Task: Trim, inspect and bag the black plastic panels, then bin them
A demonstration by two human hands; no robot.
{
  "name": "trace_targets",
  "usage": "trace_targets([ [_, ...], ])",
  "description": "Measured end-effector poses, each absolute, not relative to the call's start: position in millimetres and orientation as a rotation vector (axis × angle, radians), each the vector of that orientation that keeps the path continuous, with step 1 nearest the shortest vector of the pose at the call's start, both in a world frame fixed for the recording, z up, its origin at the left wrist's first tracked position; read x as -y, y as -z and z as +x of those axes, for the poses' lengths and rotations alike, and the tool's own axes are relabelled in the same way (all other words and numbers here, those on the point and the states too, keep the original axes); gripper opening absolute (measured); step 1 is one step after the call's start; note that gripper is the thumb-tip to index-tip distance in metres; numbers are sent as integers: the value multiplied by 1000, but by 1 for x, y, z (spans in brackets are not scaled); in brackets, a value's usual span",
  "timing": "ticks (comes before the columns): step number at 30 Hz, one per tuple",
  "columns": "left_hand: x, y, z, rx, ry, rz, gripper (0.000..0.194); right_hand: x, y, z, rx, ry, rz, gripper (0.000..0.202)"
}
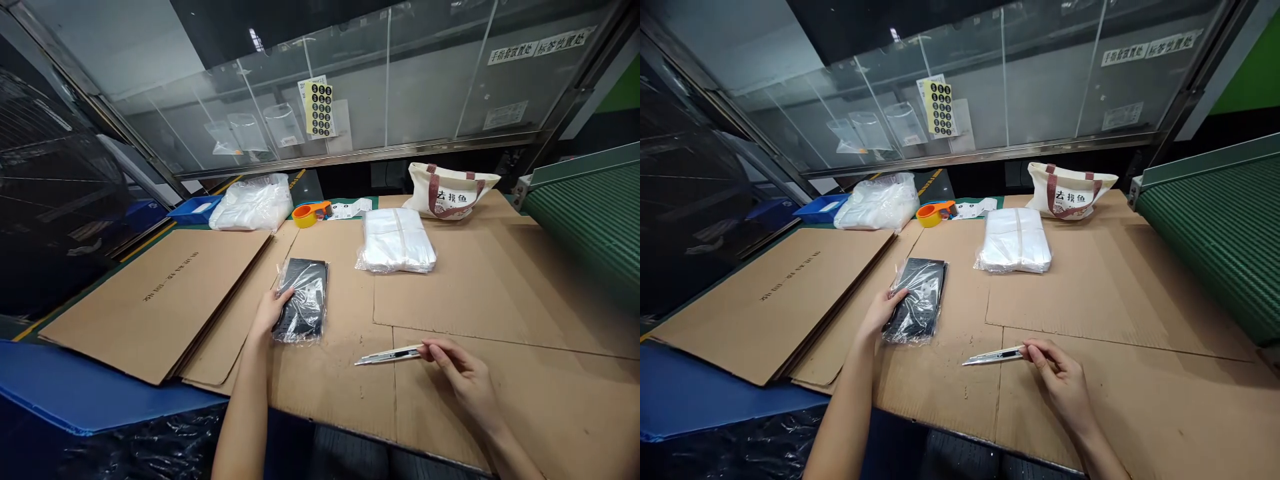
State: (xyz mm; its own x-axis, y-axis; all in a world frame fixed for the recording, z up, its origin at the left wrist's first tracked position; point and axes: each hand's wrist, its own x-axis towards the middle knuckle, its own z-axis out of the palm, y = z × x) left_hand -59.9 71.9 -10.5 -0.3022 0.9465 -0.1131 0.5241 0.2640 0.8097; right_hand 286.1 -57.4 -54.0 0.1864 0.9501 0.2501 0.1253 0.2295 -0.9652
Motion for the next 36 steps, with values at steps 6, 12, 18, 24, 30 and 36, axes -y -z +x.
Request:
trace_targets([
  [6,-64,11,-46,-2297,-815,1617,44,58,56,285,1242,-871,-1161,24],
  [12,-51,8,-7,-2353,-299,2098,62,56,54,284,1249,-854,-1155,26],
  [18,-41,27,5,-2281,123,2297,69,56,55,289,1387,-705,-1213,23],
  [24,-44,31,-13,-2364,102,2341,61,44,49,303,2068,-537,-1040,27],
  [30,-57,23,8,-2017,-228,2578,58,20,56,303,2419,-565,-1196,21],
  [36,-83,12,55,-1498,-694,2629,42,-5,53,298,2463,-570,-1236,16],
])
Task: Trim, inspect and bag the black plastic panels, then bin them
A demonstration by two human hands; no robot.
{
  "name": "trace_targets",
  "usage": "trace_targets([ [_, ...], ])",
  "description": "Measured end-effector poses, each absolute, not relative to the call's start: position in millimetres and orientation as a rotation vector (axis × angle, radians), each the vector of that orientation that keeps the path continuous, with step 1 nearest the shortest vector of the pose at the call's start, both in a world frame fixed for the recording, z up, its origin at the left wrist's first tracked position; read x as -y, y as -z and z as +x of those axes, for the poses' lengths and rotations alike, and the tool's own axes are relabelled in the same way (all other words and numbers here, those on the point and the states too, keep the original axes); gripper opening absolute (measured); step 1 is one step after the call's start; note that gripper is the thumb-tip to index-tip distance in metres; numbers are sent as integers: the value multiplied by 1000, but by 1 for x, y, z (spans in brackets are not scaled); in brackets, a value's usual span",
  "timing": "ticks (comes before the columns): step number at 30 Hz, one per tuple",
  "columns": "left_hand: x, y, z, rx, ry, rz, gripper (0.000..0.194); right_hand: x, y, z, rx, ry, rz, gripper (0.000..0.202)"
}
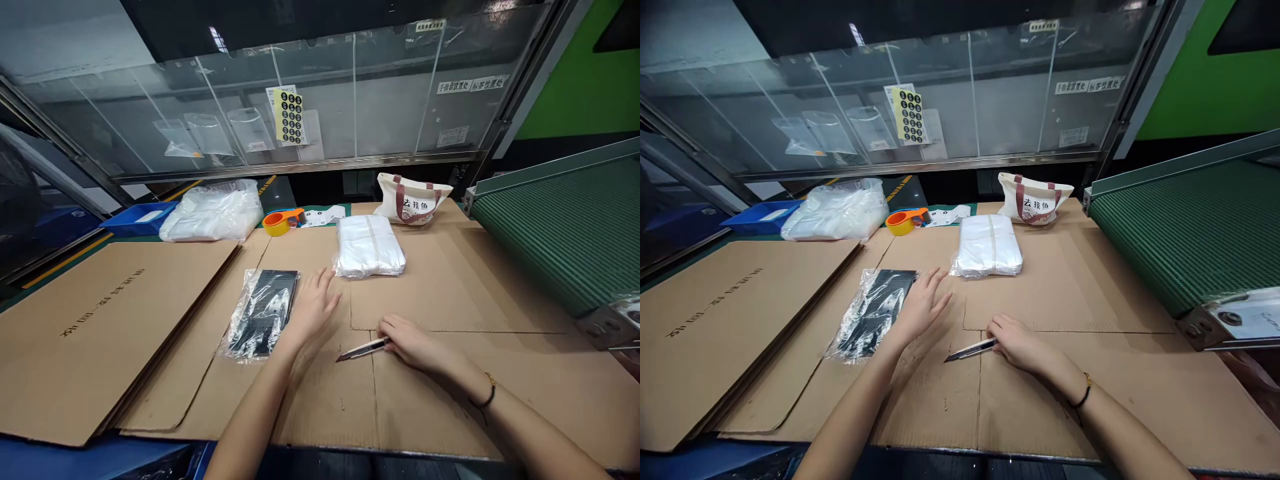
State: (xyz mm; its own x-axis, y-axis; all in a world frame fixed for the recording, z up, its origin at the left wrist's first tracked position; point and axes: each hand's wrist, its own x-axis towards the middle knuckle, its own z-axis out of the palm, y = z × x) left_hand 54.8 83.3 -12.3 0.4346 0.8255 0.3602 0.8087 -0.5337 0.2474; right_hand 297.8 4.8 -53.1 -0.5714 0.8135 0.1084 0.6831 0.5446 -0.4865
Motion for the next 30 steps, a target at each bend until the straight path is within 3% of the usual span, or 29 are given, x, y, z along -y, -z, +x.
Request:
trace_targets([
  [4,-89,20,68,-1350,-1009,2414,28,-17,49,303,2327,-698,-1281,16],
  [7,-84,31,69,-1197,-1020,2303,21,-21,54,305,2250,-720,-1276,12],
  [20,-89,47,59,-953,-616,2559,39,-30,71,336,1973,-789,-1225,19],
  [30,-95,57,57,-970,-684,2610,35,-31,76,331,1981,-702,-1247,17],
])
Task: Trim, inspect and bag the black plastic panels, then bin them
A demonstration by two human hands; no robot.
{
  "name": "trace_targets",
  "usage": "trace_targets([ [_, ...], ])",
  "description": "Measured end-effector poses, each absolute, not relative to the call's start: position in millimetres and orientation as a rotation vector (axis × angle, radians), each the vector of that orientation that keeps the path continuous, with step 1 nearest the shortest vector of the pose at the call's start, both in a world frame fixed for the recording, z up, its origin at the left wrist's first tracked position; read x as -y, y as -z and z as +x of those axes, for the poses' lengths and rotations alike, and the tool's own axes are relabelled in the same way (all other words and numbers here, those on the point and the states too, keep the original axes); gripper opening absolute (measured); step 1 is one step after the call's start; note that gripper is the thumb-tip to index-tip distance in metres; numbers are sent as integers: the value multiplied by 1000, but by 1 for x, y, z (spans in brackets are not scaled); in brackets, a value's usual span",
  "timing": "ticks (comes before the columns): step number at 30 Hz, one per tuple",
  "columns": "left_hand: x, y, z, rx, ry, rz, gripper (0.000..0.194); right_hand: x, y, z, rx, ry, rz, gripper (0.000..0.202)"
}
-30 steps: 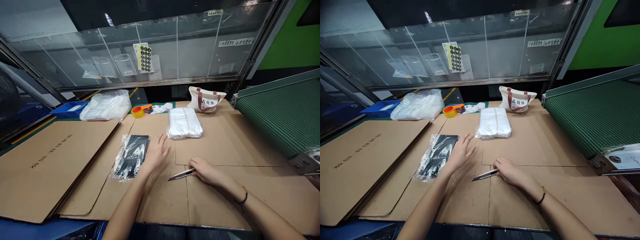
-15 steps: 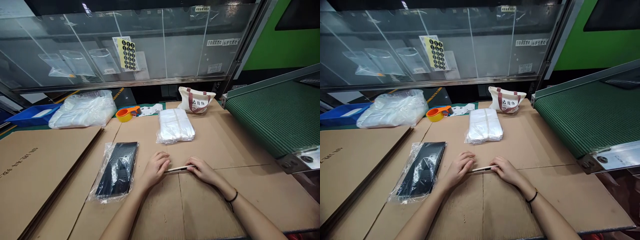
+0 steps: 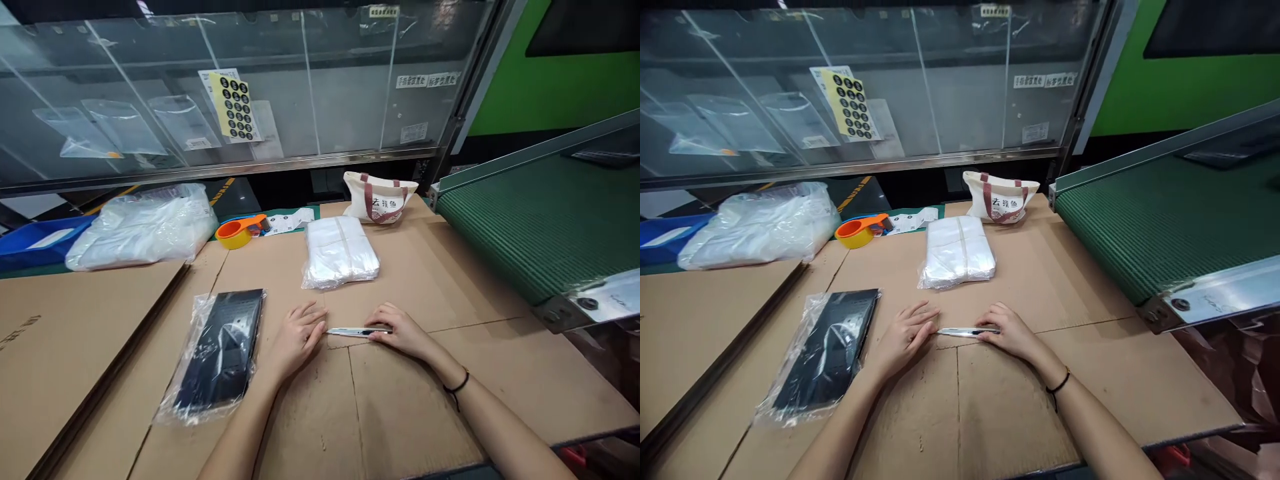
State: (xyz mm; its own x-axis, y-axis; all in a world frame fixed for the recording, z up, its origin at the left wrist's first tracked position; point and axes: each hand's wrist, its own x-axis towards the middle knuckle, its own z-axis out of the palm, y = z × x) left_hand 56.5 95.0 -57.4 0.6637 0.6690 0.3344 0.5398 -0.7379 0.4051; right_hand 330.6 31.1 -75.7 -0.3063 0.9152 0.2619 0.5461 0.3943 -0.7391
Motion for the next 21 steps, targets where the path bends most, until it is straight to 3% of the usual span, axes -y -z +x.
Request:
trace_targets([
  [8,-114,81,51,-841,-881,2719,37,-38,71,331,2060,-690,-1230,11],
  [16,-110,75,64,-793,-976,2747,33,-40,73,331,2061,-712,-1224,11],
  [21,-112,76,62,-810,-989,2736,34,-5,8,333,1688,-797,-1180,21],
])
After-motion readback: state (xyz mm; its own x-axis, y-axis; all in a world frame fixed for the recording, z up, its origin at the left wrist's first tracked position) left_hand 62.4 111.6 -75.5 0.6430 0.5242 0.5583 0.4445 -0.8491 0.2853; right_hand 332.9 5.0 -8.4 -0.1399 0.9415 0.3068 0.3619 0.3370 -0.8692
